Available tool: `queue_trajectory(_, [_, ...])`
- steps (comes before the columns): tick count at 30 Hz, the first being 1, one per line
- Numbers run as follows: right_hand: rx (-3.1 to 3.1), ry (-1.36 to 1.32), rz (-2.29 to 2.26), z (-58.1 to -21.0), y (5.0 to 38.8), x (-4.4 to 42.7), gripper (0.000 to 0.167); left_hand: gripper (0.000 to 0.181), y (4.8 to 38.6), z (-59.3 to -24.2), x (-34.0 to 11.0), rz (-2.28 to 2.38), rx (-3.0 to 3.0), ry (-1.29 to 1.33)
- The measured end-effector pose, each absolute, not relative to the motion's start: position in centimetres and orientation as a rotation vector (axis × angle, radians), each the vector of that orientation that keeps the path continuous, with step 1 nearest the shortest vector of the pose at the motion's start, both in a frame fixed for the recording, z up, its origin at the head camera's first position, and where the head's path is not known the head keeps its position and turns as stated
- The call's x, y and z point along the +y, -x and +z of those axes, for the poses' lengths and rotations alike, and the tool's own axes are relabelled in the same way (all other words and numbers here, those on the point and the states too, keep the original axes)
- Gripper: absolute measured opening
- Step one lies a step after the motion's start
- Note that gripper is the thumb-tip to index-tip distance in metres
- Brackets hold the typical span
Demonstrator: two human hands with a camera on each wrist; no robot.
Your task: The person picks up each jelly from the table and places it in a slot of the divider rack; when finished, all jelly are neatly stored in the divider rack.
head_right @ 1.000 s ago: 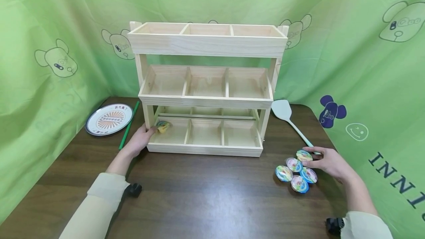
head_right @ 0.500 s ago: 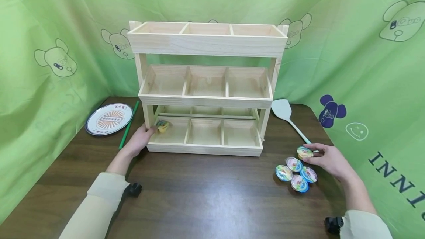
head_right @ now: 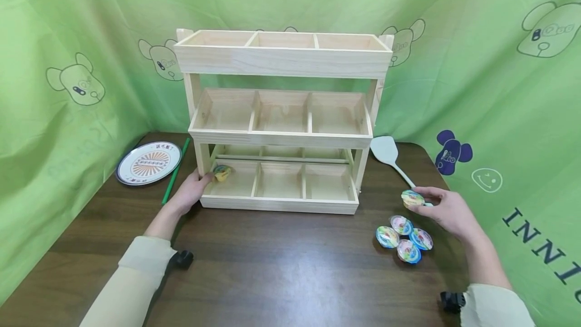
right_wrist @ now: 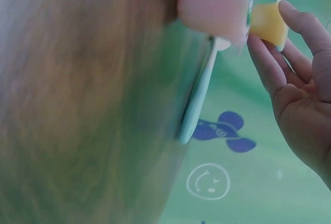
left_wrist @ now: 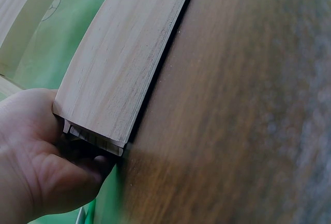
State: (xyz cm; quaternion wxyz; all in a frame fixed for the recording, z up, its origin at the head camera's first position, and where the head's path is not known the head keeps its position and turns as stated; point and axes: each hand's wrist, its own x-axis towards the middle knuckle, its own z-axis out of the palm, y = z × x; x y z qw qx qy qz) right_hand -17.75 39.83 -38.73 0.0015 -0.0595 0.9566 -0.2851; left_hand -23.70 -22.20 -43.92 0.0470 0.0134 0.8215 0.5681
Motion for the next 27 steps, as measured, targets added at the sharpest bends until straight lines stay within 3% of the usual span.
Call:
queue_trajectory(10, [3.036,0.281,-0.930,-37.1,17.8,37.0,0.052,0.061,23.8,-43.8,-22.1,1.724,2.509,-0.052])
queue_trajectory(27, [2.892,0.348,-1.103,-35.6,18.4,31.8,0.056,0.060,23.7,-44.0,-22.2,1.730,2.507,-0.034])
